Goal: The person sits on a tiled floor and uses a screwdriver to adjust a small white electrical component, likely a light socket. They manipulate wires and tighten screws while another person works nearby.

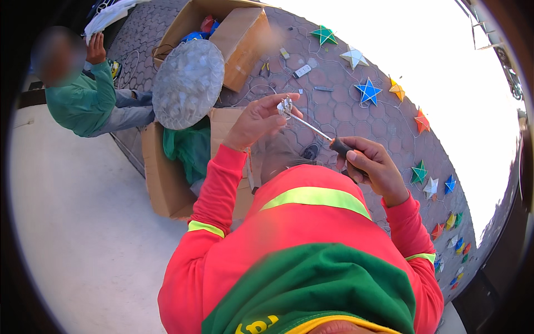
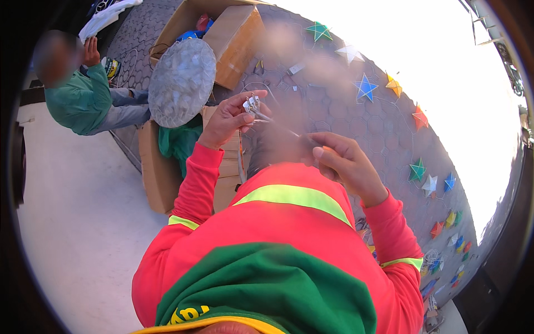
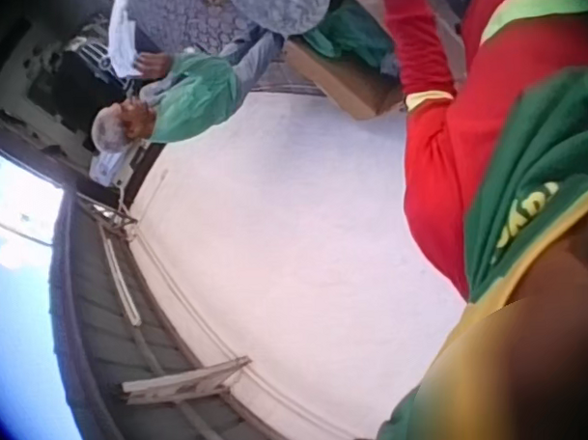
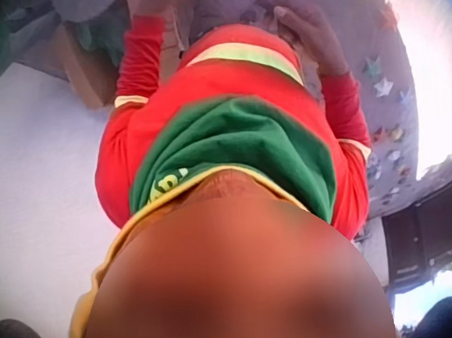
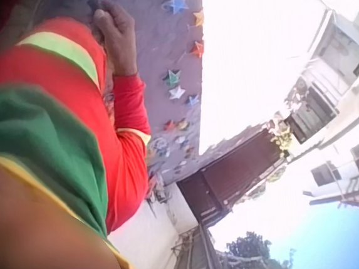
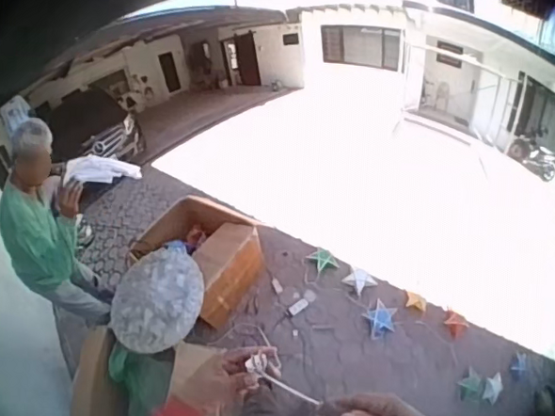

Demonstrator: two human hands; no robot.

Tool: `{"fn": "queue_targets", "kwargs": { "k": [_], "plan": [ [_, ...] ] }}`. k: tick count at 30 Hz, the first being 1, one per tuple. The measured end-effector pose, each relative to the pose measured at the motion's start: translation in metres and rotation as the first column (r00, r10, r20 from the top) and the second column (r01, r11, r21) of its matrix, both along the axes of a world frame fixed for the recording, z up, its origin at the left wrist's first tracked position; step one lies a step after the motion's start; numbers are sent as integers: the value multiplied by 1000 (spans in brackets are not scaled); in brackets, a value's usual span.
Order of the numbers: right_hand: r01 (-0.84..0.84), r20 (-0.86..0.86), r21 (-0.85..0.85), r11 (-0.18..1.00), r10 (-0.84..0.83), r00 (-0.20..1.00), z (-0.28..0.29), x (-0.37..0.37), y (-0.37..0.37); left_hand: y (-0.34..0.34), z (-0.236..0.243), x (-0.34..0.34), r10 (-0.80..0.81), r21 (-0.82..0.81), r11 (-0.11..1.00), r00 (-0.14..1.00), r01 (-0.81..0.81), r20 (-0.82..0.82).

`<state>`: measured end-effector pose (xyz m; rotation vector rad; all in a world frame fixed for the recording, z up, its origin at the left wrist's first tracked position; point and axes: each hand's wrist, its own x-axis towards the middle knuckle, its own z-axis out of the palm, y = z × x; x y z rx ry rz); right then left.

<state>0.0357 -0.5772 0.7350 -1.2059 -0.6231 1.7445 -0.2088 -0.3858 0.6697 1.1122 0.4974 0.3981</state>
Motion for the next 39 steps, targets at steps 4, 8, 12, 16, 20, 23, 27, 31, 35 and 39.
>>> {"fn": "queue_targets", "kwargs": {
  "k": [4,8,12,16,20,23,27,31,35,39],
  "plan": [
    [-1,-44,-60,998,-2,999,4,7,-5,4,2,-1,-75,75,994,997,75,-14],
    [-53,212,48,997,42,976,3,9,-5,3,-3,-1,-104,100,989,993,109,-48],
    [-267,759,289,919,-50,650,7,4,-6,0,-10,-5,-120,99,986,980,137,-160],
    [-233,695,313,921,-55,717,10,4,-2,-4,-14,-7,-60,-34,998,992,56,-115],
    [10,41,-64,998,-7,999,13,13,0,-6,-15,-5,-10,-22,1000,996,9,-86],
    [3,294,83,997,-28,955,13,9,1,-6,-16,-3,-7,-28,1000,996,5,-86],
    [-215,781,471,855,-291,553,11,0,6,-6,-17,-3,37,-56,998,996,-42,-84],
    [-17,572,134,991,-63,818,17,8,9,-5,-18,0,80,-47,995,995,-83,-60],
    [-199,799,231,952,-69,597,24,11,12,-8,-18,5,35,-57,998,996,-40,-80],
    [-254,860,438,862,-320,398,30,9,20,-7,-19,10,11,-92,996,1000,-13,-25]
  ]
}}
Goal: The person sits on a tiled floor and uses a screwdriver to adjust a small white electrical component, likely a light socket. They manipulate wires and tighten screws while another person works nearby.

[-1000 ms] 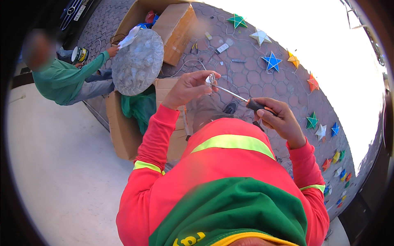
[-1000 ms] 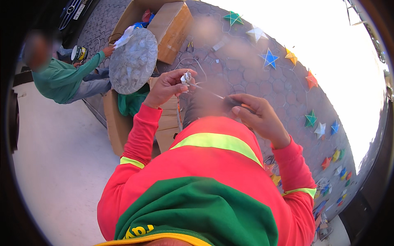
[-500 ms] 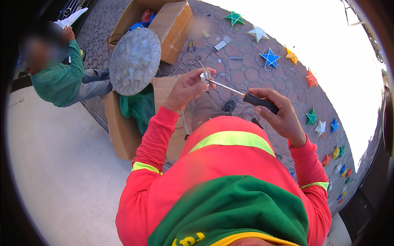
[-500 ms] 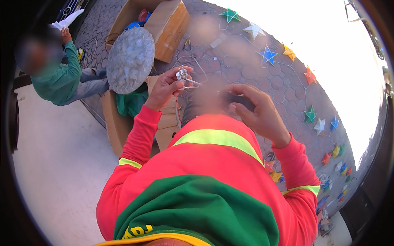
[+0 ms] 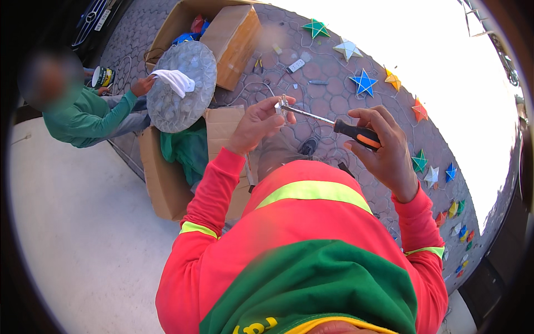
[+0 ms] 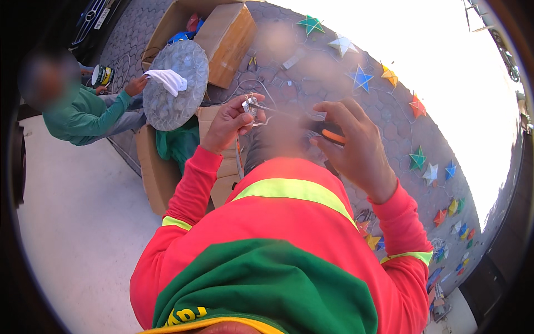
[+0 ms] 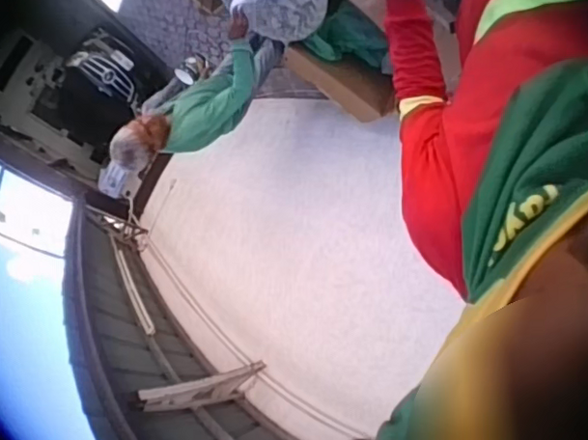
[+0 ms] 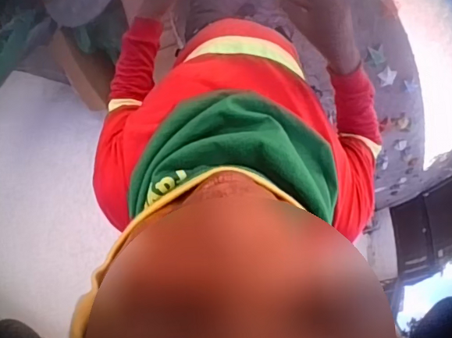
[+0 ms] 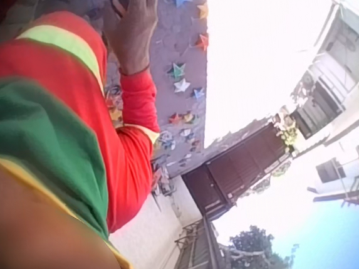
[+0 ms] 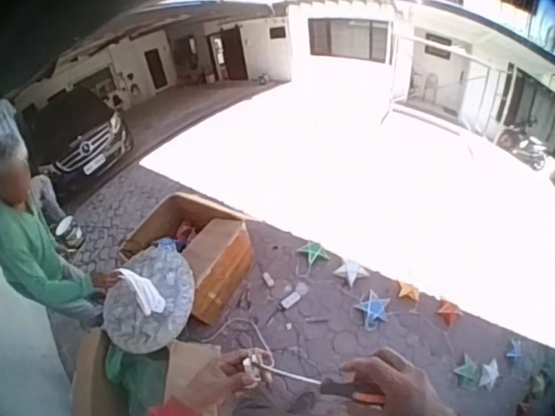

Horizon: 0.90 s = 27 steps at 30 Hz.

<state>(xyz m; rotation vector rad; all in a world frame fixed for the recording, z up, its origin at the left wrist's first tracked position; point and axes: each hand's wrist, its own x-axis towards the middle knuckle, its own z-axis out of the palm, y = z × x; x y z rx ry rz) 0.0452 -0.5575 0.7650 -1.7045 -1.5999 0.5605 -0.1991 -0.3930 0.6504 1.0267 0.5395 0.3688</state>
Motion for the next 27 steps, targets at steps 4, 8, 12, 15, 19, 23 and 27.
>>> {"fn": "queue_targets", "kwargs": {
  "k": [4,8,12,15,19,23,27],
  "plan": [
    [-19,-141,-340,940,-31,989,11,13,4,-1,-2,5,17,-23,1000,1000,-16,8],
    [-5,-144,-230,973,-29,989,11,16,6,-2,-5,9,30,-70,997,997,-25,68],
    [-10,-290,-288,958,-77,954,6,18,5,0,-6,11,66,-94,994,990,-55,122],
    [-22,-416,-329,944,-124,901,-1,21,4,3,-6,13,83,-103,992,984,-67,156],
    [-69,-580,-347,935,-156,799,-16,22,2,4,-7,17,97,-87,993,973,-80,211],
    [-85,-620,-370,925,-178,765,-24,24,1,8,-9,19,94,-66,994,976,-83,194],
    [-78,-620,-379,922,-190,761,-28,26,1,9,-9,22,95,-39,995,981,-90,169]
  ]
}}
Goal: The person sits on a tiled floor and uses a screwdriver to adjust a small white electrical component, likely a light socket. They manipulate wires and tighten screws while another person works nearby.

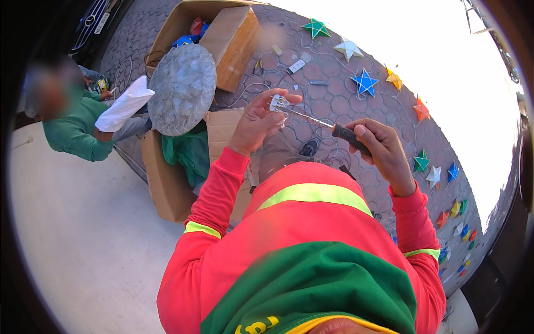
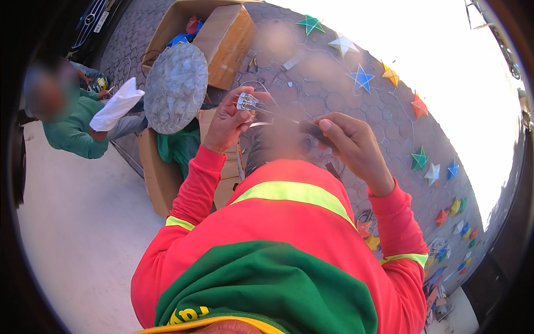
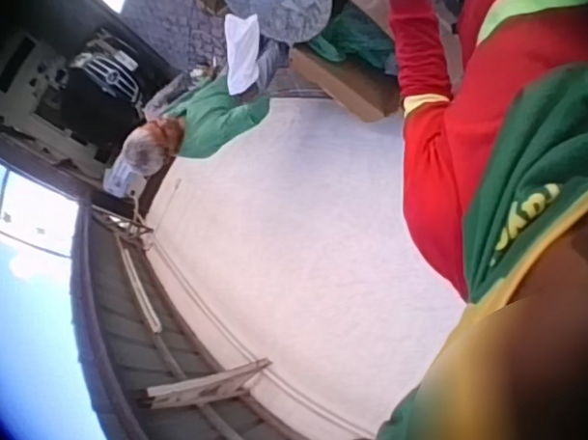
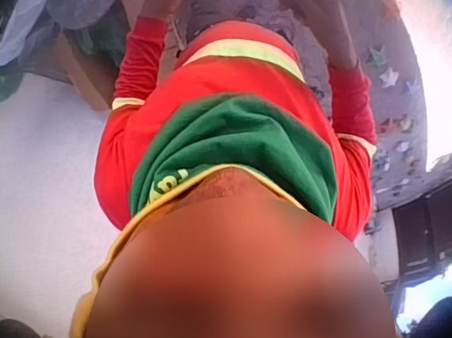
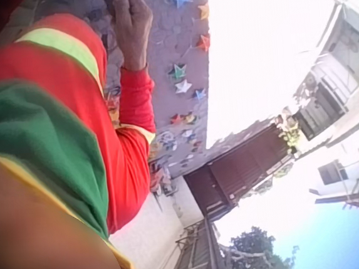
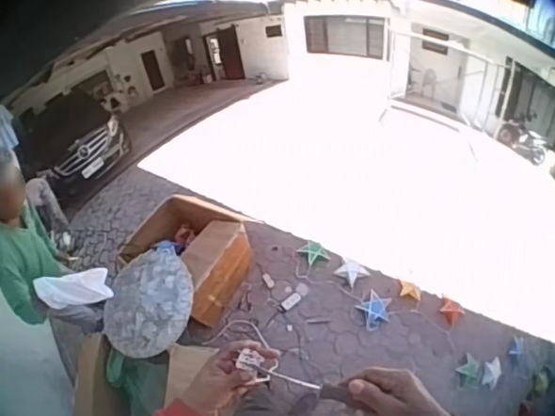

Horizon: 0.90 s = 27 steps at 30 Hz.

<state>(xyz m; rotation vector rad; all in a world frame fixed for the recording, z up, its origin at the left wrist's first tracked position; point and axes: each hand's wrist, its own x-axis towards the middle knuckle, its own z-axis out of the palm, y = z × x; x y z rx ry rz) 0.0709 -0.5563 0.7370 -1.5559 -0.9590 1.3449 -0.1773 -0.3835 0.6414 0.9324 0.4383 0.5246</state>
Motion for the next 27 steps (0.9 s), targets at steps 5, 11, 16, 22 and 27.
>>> {"fn": "queue_targets", "kwargs": {
  "k": [5,11,16,22,27],
  "plan": [
    [-9,66,47,999,6,998,-1,0,-1,3,2,2,-15,58,998,1000,16,-25],
    [-34,21,19,999,34,999,2,6,1,8,9,5,3,222,975,991,27,-136],
    [-219,456,265,939,79,887,7,9,-1,12,11,3,10,271,962,982,43,-191],
    [174,69,270,947,-199,978,3,-2,2,9,5,5,34,113,993,991,-19,-129],
    [231,97,504,832,-320,943,0,-7,13,2,-1,8,65,-49,997,997,-66,-39]
  ]
}}
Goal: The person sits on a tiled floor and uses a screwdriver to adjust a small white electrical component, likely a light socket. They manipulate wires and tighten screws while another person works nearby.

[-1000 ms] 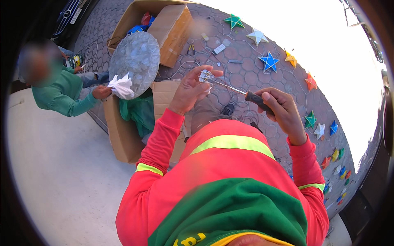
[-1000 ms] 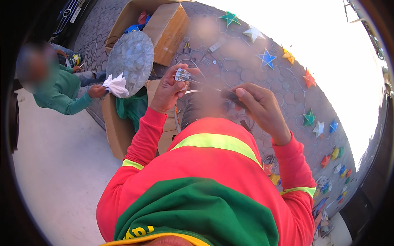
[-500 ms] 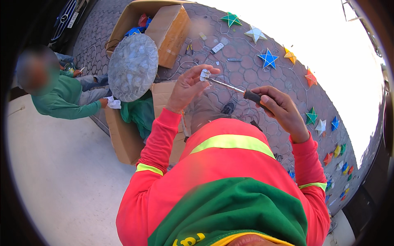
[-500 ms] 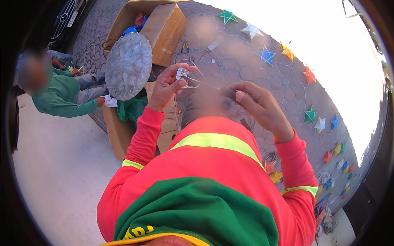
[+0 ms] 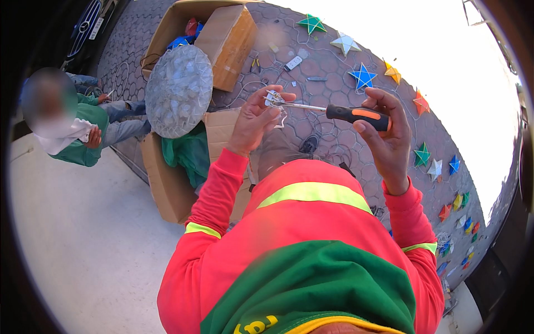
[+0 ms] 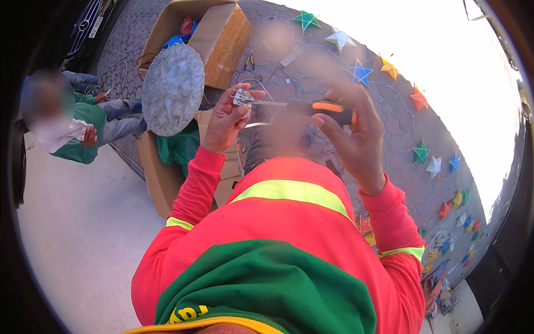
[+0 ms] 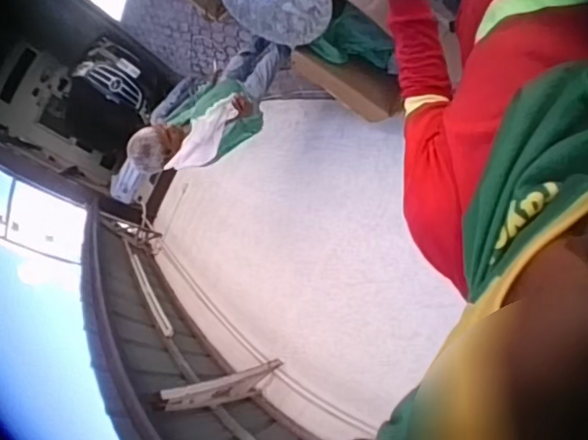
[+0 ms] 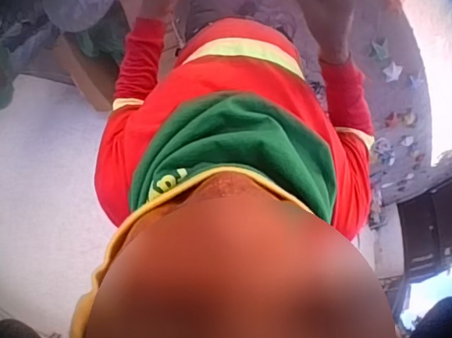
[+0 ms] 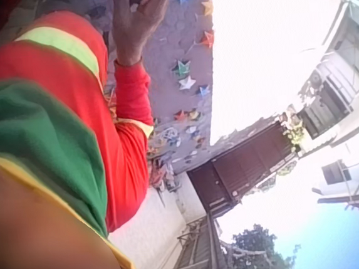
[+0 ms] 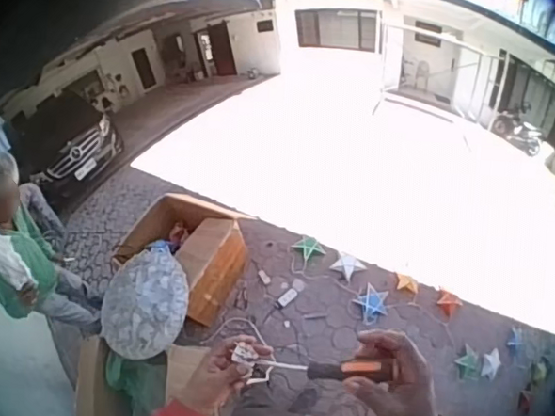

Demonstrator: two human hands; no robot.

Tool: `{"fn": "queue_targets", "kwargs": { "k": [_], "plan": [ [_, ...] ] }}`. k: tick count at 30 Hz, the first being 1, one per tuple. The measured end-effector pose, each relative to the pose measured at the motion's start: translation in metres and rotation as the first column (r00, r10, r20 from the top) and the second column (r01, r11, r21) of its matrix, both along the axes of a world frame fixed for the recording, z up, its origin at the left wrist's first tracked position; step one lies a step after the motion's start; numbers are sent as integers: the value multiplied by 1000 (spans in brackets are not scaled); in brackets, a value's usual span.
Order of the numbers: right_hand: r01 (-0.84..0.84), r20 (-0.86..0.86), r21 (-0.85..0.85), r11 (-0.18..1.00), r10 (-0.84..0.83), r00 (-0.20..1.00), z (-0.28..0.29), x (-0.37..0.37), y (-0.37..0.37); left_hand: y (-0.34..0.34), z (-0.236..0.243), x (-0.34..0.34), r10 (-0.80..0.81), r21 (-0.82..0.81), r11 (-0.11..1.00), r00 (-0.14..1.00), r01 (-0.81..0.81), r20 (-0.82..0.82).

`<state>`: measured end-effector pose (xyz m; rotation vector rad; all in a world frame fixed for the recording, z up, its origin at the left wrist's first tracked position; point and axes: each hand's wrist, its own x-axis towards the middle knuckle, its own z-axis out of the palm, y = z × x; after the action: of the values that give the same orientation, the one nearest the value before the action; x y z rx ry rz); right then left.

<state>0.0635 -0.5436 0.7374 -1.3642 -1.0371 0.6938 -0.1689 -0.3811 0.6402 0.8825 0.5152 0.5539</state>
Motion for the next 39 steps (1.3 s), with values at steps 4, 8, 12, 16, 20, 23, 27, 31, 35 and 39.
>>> {"fn": "queue_targets", "kwargs": {
  "k": [4,8,12,16,20,23,27,31,35,39],
  "plan": [
    [-22,52,144,989,15,999,-1,-1,13,-6,-4,2,-1,-59,998,999,4,54],
    [-48,132,217,975,19,991,0,-1,26,-7,-6,3,21,-107,994,996,-12,81],
    [-72,209,219,973,25,978,9,-2,31,-10,-4,1,15,-91,996,998,-9,68],
    [-61,334,166,984,2,943,17,-2,33,-12,-2,3,37,-142,990,990,-17,138],
    [-17,369,184,983,-53,928,21,-1,33,-11,1,3,54,-131,991,991,-37,125],
    [-43,261,232,972,-20,965,23,-2,33,-11,3,1,49,-131,991,991,-32,124],
    [-25,138,276,961,-14,990,25,-11,34,-12,4,1,34,-114,993,991,-19,130],
    [1,83,302,953,-27,996,25,-15,35,-13,3,1,27,-105,994,990,-12,138],
    [5,70,303,953,-27,997,25,-14,35,-13,3,1,23,-94,995,990,-10,136],
    [35,118,286,958,-71,990,23,-12,35,-14,5,2,21,-97,995,990,-8,142]
  ]
}}
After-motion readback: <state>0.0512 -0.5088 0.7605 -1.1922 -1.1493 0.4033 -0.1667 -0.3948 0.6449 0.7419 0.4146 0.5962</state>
